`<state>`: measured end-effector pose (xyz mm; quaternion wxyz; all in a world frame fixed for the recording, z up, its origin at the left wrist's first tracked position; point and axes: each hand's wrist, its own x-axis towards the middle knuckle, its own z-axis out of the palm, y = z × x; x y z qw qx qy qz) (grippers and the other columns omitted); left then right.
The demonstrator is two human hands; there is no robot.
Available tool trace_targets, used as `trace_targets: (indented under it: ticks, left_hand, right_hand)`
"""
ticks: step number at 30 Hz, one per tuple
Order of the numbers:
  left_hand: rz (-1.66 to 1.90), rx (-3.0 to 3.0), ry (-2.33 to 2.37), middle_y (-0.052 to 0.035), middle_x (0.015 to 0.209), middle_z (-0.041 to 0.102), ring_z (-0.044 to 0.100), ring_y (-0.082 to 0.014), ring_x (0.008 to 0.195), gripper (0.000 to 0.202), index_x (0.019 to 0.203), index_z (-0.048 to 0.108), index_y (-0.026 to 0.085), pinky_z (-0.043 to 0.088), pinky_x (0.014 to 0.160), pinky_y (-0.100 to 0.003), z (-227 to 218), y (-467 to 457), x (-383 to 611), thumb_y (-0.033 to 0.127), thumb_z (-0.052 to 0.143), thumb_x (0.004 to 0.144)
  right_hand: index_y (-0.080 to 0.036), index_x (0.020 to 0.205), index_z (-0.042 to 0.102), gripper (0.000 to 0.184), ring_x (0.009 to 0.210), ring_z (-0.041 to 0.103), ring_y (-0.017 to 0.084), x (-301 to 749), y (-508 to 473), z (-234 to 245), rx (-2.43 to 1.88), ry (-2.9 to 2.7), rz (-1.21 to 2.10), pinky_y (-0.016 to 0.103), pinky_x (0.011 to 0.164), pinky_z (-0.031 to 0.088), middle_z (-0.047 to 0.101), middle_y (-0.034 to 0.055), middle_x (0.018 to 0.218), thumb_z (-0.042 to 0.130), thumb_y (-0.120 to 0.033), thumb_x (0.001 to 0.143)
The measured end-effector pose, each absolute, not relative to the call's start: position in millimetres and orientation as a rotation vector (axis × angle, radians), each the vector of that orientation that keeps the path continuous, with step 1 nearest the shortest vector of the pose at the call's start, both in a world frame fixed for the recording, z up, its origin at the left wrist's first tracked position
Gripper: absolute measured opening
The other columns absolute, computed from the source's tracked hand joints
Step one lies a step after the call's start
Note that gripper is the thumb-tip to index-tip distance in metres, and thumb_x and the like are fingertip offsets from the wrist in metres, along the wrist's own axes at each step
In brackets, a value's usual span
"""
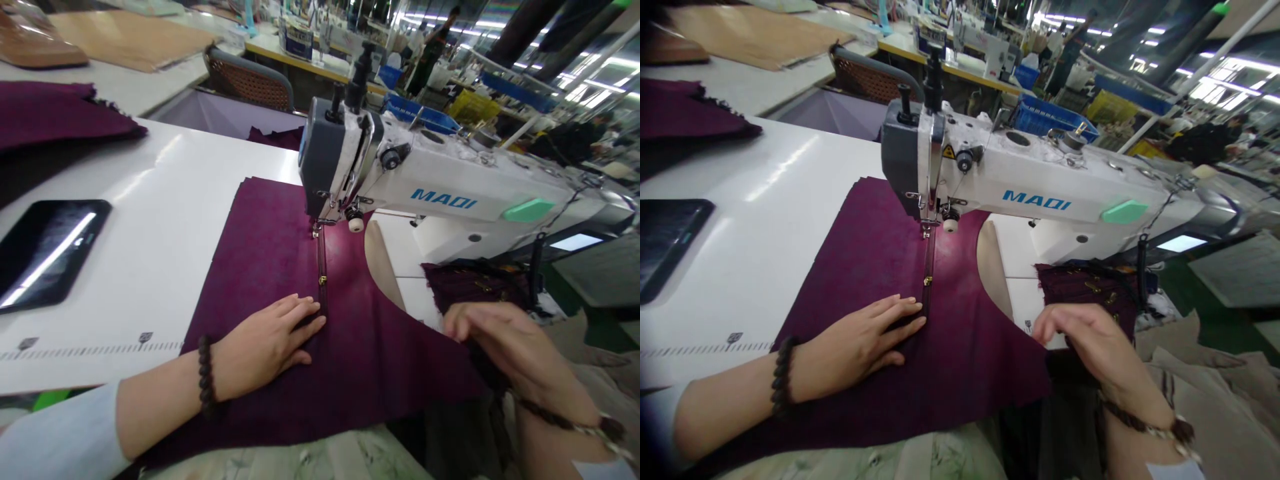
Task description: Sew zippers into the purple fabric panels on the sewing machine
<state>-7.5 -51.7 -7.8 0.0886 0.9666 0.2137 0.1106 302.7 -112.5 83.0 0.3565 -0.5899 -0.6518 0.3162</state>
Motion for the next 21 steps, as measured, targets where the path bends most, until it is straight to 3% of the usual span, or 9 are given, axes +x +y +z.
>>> trace_targets:
  ticks: [2, 4, 6, 8, 13, 21]
  left_hand:
    - [0.335, 2.879, 0.640, -0.0138, 0.124, 0.053, 0.049, -0.0287, 0.116, 0.045, 0.125, 0.052, 0.014, 0.043, 0.100, -0.045, -9, -52, -7, 0.037, 0.056, 0.086]
    - [0.343, 2.889, 0.643, -0.0137, 0.124, 0.054, 0.049, -0.0286, 0.116, 0.046, 0.124, 0.053, 0.014, 0.043, 0.100, -0.045, -9, -52, -7, 0.037, 0.057, 0.085]
    - [0.347, 2.898, 0.645, -0.0140, 0.124, 0.054, 0.049, -0.0285, 0.116, 0.046, 0.125, 0.052, 0.014, 0.042, 0.100, -0.045, -8, -52, -7, 0.037, 0.057, 0.085]
    - [0.346, 2.901, 0.646, -0.0145, 0.124, 0.054, 0.049, -0.0285, 0.116, 0.045, 0.125, 0.052, 0.014, 0.042, 0.100, -0.045, -7, -52, -7, 0.037, 0.057, 0.086]
    - [0.321, 2.895, 0.647, -0.0147, 0.125, 0.054, 0.050, -0.0280, 0.117, 0.045, 0.124, 0.053, 0.014, 0.042, 0.101, -0.045, -5, -52, -7, 0.039, 0.054, 0.087]
    - [0.335, 2.898, 0.636, -0.0131, 0.128, 0.054, 0.049, -0.0271, 0.120, 0.046, 0.128, 0.049, 0.014, 0.041, 0.101, -0.044, -6, -53, -9, 0.042, 0.043, 0.092]
  right_hand:
    - [-0.017, 0.063, 0.058, 0.036, 0.064, 0.060, 0.013, 295, -102, 89, -1.472, -1.739, 0.651, 0.024, 0.058, 0.050, 0.062, 0.0030, 0.068, 0.043, -0.034, 0.091]
    - [-0.019, 0.089, 0.064, 0.021, 0.091, 0.062, 0.016, 270, -92, 81, -1.435, -1.978, 0.418, 0.028, 0.080, 0.050, 0.067, 0.0055, 0.095, 0.044, -0.025, 0.090]
    - [-0.013, 0.118, 0.055, 0.032, 0.116, 0.051, 0.018, 239, -81, 59, -1.325, -2.300, 0.306, 0.035, 0.098, 0.043, 0.056, 0.0110, 0.124, 0.041, -0.021, 0.091]
    - [-0.008, 0.130, 0.045, 0.041, 0.127, 0.041, 0.021, 215, -72, 31, -1.321, -2.462, 0.207, 0.042, 0.105, 0.037, 0.045, 0.0134, 0.135, 0.036, -0.018, 0.091]
    - [-0.009, 0.131, 0.044, 0.041, 0.131, 0.035, 0.021, 204, -64, -7, -1.411, -2.570, 0.122, 0.046, 0.108, 0.031, 0.043, 0.0127, 0.138, 0.034, -0.018, 0.092]
    - [-0.015, 0.135, 0.041, 0.044, 0.124, 0.039, 0.020, 204, -64, 0, -1.481, -2.540, 0.157, 0.044, 0.109, 0.030, 0.046, 0.0086, 0.133, 0.039, -0.021, 0.091]
